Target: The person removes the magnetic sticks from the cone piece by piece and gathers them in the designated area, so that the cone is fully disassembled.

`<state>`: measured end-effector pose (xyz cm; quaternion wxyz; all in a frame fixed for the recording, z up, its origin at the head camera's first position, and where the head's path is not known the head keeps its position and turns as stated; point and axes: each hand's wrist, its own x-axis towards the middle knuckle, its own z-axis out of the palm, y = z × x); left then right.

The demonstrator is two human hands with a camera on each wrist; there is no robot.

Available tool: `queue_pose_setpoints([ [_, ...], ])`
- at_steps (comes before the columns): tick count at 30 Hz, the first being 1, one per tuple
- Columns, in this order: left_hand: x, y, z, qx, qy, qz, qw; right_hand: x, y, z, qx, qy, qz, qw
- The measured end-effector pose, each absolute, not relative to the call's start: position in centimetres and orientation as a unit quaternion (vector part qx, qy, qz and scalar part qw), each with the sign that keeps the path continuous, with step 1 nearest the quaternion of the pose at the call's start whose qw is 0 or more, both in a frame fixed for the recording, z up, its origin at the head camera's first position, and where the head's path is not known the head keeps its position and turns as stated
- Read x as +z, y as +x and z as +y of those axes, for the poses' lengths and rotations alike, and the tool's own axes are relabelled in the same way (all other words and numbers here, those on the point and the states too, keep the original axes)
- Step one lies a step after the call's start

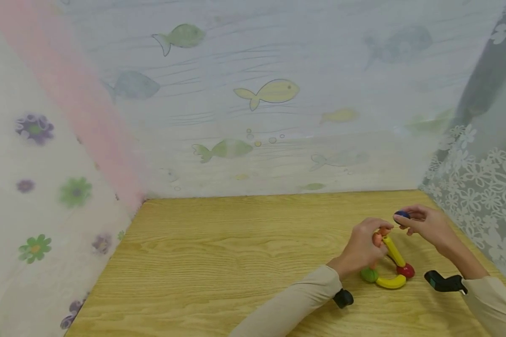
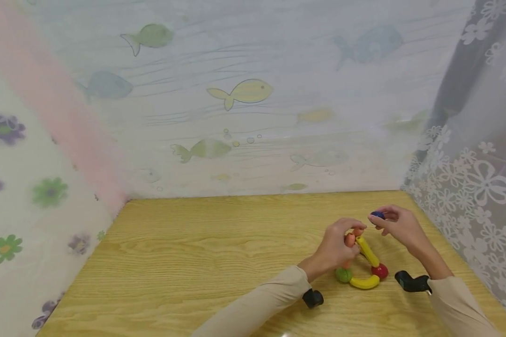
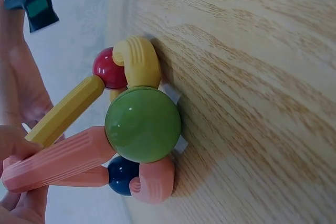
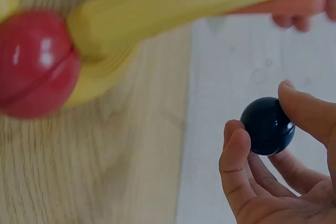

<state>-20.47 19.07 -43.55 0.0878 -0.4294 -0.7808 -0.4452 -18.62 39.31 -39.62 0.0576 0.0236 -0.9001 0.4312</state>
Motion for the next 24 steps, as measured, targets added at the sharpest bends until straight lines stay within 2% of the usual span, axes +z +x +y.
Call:
queue_pose_setpoints([
  [14, -43.5, -20.2, 19.2, -0.444, -0.412, -0.791, 0.089, -42.3, -22.6, 41.1, 0.354, 0.063, -0.933, -0.007],
  [24, -43.4, -20.2, 19.2, -0.446, -0.402, -0.795, 0.085, -44.4, -23.7, 42.0, 0.315, 0.059, -0.947, 0.004],
])
